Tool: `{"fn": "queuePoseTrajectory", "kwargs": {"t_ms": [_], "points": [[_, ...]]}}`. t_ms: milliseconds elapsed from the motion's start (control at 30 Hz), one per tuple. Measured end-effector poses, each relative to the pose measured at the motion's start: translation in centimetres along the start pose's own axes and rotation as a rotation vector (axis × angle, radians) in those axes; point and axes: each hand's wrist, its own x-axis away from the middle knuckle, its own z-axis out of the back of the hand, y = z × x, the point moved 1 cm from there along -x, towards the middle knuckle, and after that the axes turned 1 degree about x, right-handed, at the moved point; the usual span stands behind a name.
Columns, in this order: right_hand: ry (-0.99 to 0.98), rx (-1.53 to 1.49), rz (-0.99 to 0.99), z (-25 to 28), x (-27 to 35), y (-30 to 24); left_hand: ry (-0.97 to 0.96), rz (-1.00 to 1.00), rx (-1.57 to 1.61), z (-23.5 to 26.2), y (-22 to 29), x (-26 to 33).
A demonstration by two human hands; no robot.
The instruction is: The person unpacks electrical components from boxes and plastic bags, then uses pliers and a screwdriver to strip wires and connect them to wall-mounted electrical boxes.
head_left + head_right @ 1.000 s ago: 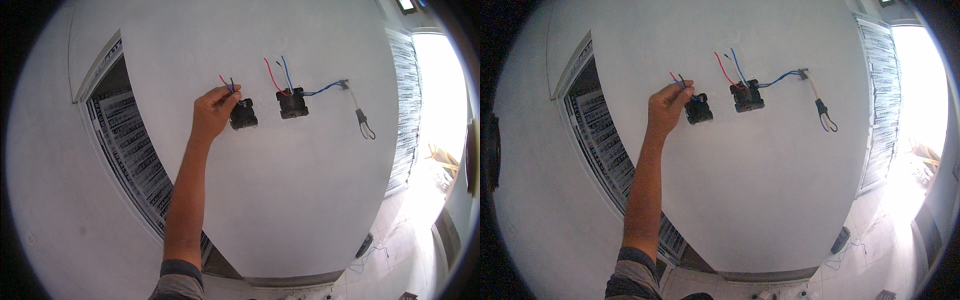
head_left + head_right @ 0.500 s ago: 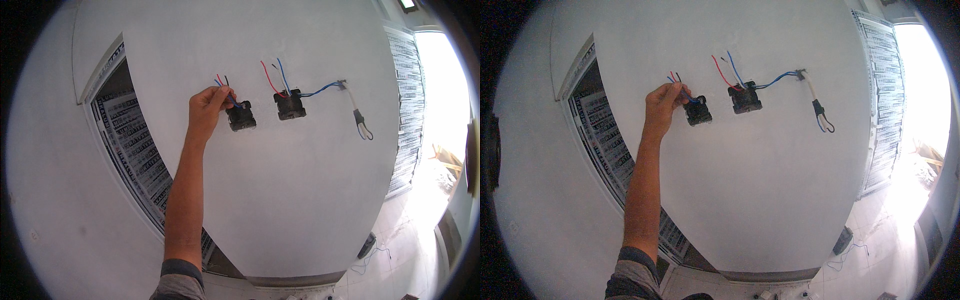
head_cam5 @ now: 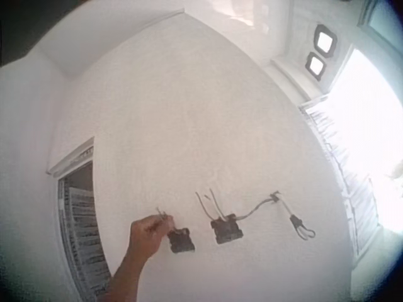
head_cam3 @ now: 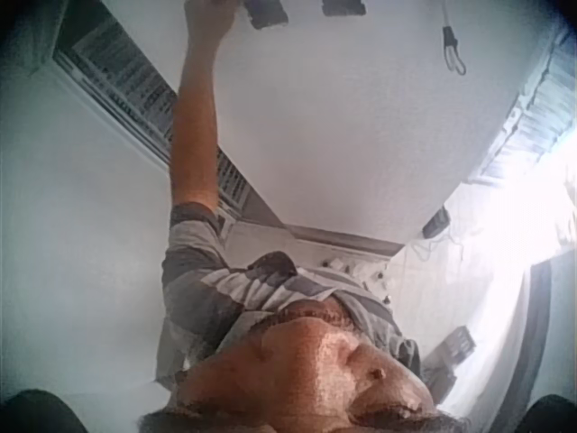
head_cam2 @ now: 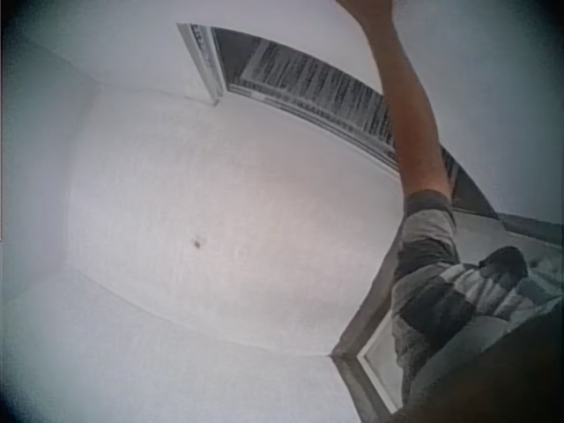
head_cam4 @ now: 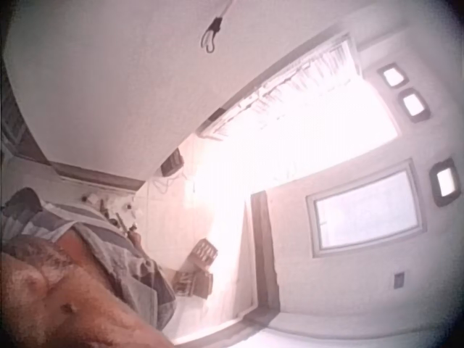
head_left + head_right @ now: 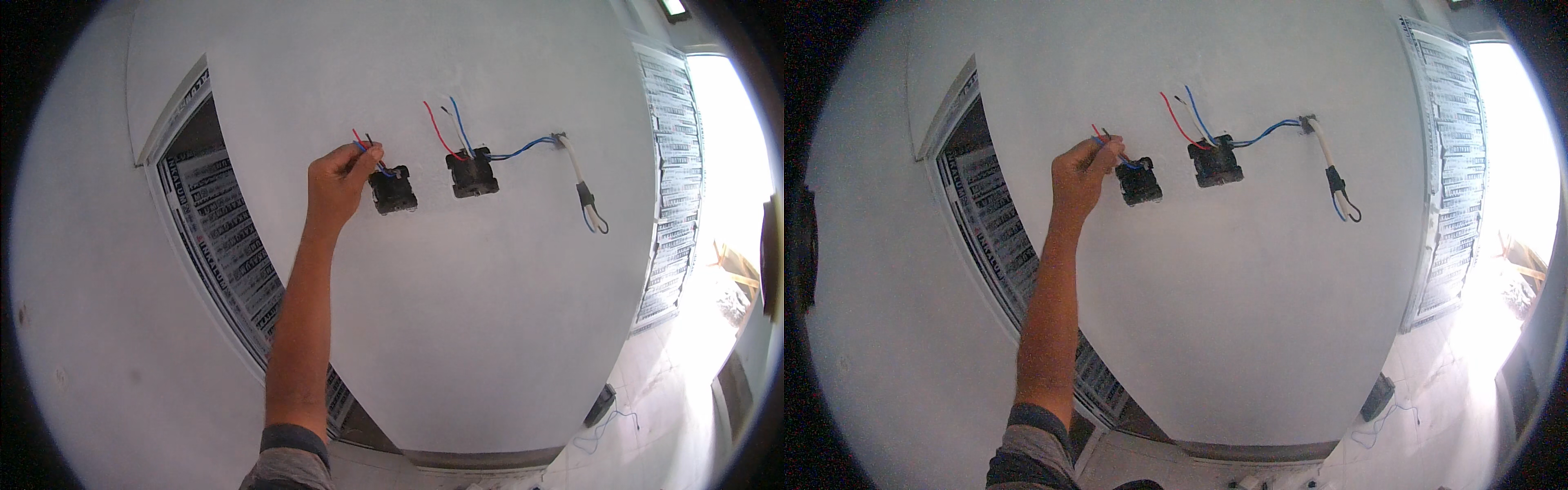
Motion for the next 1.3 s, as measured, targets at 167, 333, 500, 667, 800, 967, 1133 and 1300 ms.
{"fn": "queuePoseTrajectory", "kwargs": {"t_ms": [167,333,500,667,800,967,1133,1300], "points": [[0.029,0.000,0.009,0.0,0.8,1.3,-0.087,0.090,0.010,0.7,0.2,-2.2],[0.071,0.004,0.089,-0.3,1.9,0.4,-0.316,0.134,0.002,2.5,-0.5,-4.7],[0.097,0.021,0.591,-2.8,4.6,-19.6,-0.494,0.035,0.209,2.1,-0.6,-6.0],[0.162,0.015,0.722,-7.1,13.9,-36.3,-0.566,-0.029,0.243,2.3,-1.6,-6.2],[0.163,-0.023,0.868,-10.6,18.7,-41.2,-0.545,-0.064,0.260,2.4,-2.2,-5.3],[0.170,-0.085,0.876,-12.3,20.0,-40.9,-0.471,-0.137,0.295,2.1,-3.3,-5.3],[0.215,-0.079,0.809,-12.1,19.6,-39.4,-0.392,-0.094,0.177,1.3,-2.3,-5.6],[0.291,-0.073,0.769,-10.4,19.9,-38.3,-0.366,-0.136,0.135,1.3,-2.5,-4.7]]}}
